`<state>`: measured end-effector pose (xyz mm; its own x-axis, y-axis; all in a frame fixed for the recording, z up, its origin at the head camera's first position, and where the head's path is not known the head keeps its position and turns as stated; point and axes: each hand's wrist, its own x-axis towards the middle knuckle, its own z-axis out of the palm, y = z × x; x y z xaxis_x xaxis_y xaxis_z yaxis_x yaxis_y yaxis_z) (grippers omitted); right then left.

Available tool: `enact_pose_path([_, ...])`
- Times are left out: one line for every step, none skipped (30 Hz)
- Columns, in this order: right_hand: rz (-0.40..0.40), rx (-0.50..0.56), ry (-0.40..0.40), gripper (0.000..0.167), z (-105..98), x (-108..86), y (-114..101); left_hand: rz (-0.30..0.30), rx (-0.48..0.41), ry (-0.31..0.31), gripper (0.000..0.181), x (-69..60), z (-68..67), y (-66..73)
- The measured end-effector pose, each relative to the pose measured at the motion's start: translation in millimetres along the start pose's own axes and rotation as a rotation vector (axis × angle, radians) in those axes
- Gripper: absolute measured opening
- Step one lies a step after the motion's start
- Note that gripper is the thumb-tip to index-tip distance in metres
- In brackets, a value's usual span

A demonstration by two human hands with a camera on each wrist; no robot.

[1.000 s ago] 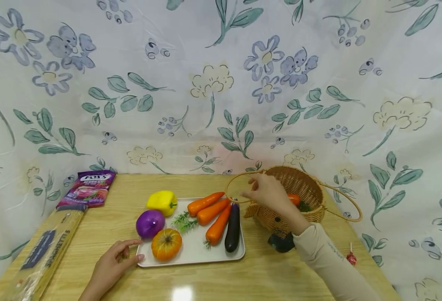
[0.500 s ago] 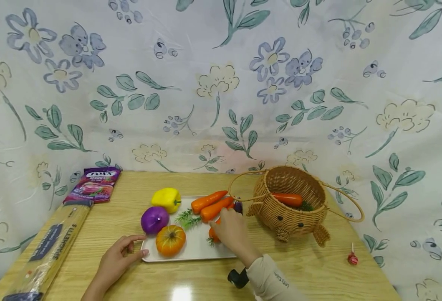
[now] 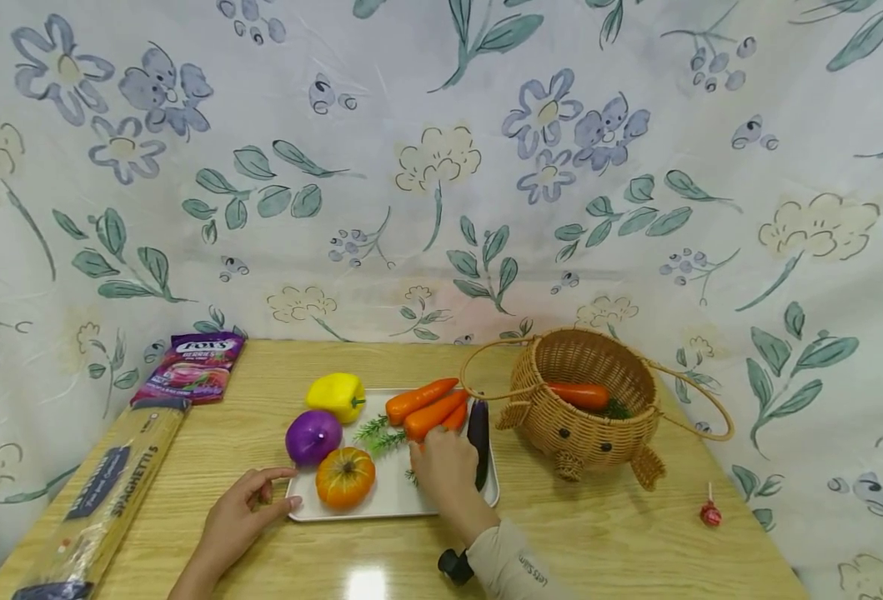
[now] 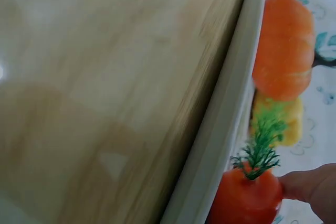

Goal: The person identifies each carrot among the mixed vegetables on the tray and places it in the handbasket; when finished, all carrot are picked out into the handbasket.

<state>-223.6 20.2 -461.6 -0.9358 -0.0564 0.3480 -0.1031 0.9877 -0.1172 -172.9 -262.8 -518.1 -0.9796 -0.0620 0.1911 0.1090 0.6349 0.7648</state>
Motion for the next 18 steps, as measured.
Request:
enact_pose_path([-0.001,0.003,-0.006,0.046,0,-1.5,-1,-0.002,0.001,0.0,0.034,0.0,0.2,0.2])
enact_pose_path([-0.002,0.006,-0.015,0.047,-2,-3.0,-1,-0.003,0.001,0.0,0.034,0.0,0.4,0.2])
enact_pose_path([-0.005,0.013,-0.027,0.049,-3,-4.7,-2,-0.003,0.002,-0.001,0.034,0.1,0.5,0.4])
enact_pose_path([-0.01,0.015,-0.04,0.051,-5,-6.5,-2,-0.004,0.003,0.001,0.034,0.4,0.7,0.4])
enact_pose_path([-0.011,0.018,-0.054,0.053,-7,-8.4,-2,-0.004,0.004,0.001,0.034,0.4,0.8,0.4])
enact_pose_path([-0.01,0.02,-0.065,0.055,-8,-10.3,-2,-0.004,0.005,0.002,0.034,0.6,0.9,0.3])
enact_pose_path([-0.009,0.024,-0.073,0.057,-10,-12.3,-2,-0.004,0.003,0.001,0.034,0.8,1.0,0.3])
enact_pose_path([-0.008,0.028,-0.079,0.058,-12,-14.3,-2,-0.002,0.004,0.001,0.034,0.8,1.0,0.3])
enact_pose_path([-0.006,0.032,-0.087,0.059,-15,-16.2,-3,0.001,0.004,0.002,0.034,0.9,0.9,0.4])
enact_pose_path([-0.002,0.031,-0.092,0.059,-16,-18.0,-2,0.002,0.004,0.002,0.034,1.0,0.9,0.4])
enact_pose_path([0.005,0.037,-0.1,0.06,-18,-19.5,-2,0.005,0.004,0.002,0.034,0.9,0.8,0.4])
enact_pose_path([0.011,0.044,-0.105,0.059,-19,-20.8,-2,0.008,0.004,0.003,0.033,0.8,0.7,0.6])
enact_pose_path([0.018,0.055,-0.111,0.057,-20,-21.7,-2,0.011,0.004,0.002,0.033,0.8,0.5,0.9])
enact_pose_path([0.026,0.063,-0.119,0.055,-20,-22.3,-2,0.012,0.004,0.002,0.033,0.5,0.3,1.1])
enact_pose_path([0.036,0.072,-0.127,0.053,-20,-22.7,-1,0.013,0.004,0.002,0.033,0.1,0.3,1.1])
enact_pose_path([0.045,0.082,-0.132,0.051,-19,-23.0,-1,0.013,0.004,0.0,0.033,-0.3,0.3,0.9])
enact_pose_path([0.055,0.09,-0.136,0.048,-18,-23.5,-2,0.011,0.004,0.0,0.034,-0.7,0.4,0.8])
enact_pose_path([0.064,0.097,-0.132,0.046,-16,-23.9,-2,0.008,0.004,0.0,0.034,-1.2,0.7,0.6])
